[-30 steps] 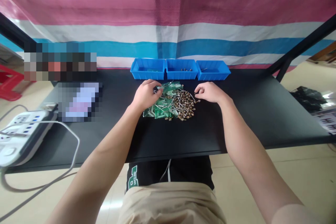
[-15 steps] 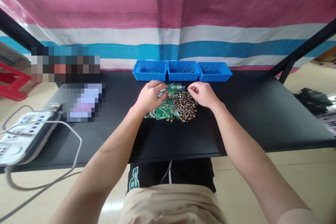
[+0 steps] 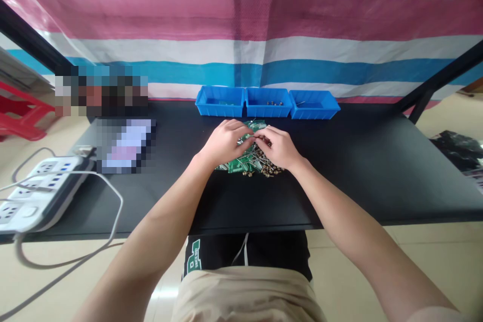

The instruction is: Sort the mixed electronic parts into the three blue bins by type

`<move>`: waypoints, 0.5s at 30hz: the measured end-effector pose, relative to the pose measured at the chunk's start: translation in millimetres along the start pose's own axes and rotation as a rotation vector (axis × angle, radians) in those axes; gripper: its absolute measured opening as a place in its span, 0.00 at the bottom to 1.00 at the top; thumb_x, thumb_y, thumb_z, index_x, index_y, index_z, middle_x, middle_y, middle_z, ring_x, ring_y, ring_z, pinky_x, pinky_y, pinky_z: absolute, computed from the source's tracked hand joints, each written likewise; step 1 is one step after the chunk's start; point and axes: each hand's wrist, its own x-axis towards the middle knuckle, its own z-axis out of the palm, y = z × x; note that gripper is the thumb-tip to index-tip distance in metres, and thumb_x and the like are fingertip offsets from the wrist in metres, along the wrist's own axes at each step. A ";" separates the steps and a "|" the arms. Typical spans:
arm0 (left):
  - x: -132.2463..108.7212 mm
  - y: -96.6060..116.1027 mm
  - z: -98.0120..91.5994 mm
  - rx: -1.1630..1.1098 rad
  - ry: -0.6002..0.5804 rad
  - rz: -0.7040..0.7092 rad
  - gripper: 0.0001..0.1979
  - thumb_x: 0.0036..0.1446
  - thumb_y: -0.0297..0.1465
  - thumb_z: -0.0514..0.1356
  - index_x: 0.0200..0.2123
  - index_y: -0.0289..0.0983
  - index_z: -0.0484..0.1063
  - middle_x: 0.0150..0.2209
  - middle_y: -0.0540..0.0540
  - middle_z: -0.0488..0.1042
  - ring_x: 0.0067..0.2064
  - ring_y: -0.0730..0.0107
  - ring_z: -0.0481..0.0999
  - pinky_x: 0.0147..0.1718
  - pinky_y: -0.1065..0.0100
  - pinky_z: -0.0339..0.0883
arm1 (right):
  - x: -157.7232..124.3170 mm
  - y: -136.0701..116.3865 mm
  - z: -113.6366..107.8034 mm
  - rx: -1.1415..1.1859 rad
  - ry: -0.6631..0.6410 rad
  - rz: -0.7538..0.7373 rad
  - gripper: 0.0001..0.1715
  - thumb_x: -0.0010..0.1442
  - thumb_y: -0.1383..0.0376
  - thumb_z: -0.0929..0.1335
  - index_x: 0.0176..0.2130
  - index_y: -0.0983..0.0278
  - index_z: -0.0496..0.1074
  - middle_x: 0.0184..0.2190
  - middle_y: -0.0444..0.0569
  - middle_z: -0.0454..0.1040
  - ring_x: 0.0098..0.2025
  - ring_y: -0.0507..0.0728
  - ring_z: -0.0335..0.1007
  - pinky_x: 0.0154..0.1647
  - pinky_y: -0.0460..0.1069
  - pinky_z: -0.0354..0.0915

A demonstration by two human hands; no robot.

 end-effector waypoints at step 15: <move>0.2 1.1 2.8 -0.103 -0.012 -0.058 0.17 0.69 0.37 0.49 0.38 0.37 0.76 0.35 0.43 0.79 0.39 0.62 0.77 0.42 0.60 0.68 | -0.4 -2.6 1.2 0.034 0.035 0.008 0.11 0.67 0.60 0.65 0.41 0.62 0.75 0.38 0.51 0.79 0.36 0.56 0.76 0.41 0.52 0.73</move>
